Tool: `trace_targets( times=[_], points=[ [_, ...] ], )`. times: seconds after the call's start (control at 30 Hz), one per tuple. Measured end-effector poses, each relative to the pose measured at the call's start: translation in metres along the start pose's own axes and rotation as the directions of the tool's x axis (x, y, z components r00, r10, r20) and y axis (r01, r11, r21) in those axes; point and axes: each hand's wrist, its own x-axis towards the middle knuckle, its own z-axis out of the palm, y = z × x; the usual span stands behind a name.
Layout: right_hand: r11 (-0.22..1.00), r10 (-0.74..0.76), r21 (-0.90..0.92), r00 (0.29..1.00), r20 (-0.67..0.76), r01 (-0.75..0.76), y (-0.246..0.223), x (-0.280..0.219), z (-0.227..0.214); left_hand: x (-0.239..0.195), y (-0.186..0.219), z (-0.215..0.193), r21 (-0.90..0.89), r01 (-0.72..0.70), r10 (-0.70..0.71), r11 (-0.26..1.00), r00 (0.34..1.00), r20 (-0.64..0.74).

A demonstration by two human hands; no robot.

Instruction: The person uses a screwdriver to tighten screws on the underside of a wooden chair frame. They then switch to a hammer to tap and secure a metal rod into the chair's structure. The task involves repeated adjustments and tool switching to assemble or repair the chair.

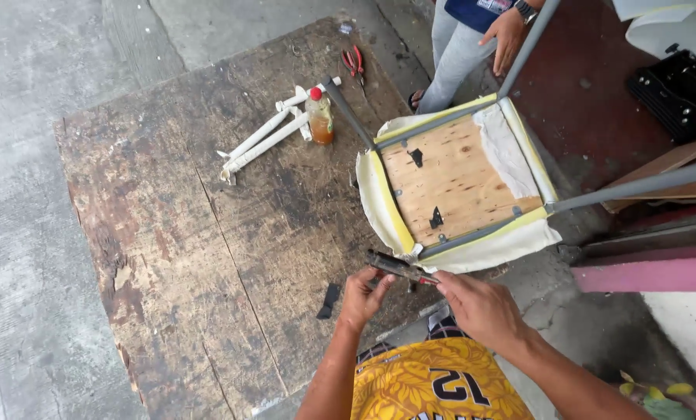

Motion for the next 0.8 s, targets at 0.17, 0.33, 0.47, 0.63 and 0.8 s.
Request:
trace_targets(
  times=[0.17,0.33,0.47,0.63,0.8],
  points=[
    [0.996,-0.017,0.087,0.989,-0.144,0.030,0.011,-0.023,-0.012,-0.007,0.055,-0.001,-0.072,-0.071,0.064,0.995,0.994,-0.092],
    [0.964,0.105,0.260,0.981,-0.164,-0.060,0.030,-0.030,-0.021,0.000,0.043,0.005,-0.139,-0.107,0.086,0.985,0.985,-0.147],
    [0.947,0.142,0.308,0.979,-0.145,-0.091,0.023,-0.035,-0.025,-0.001,0.042,0.002,-0.101,-0.087,0.072,0.991,0.988,-0.139],
    [0.932,0.228,0.309,0.970,-0.089,-0.191,0.027,-0.048,-0.016,0.003,0.048,0.003,-0.098,-0.101,0.087,0.990,0.986,-0.140],
    [0.902,0.268,0.367,0.962,-0.056,-0.230,0.019,-0.048,-0.015,0.006,0.053,-0.003,-0.023,-0.126,0.122,0.992,0.983,-0.134]
  ],
)
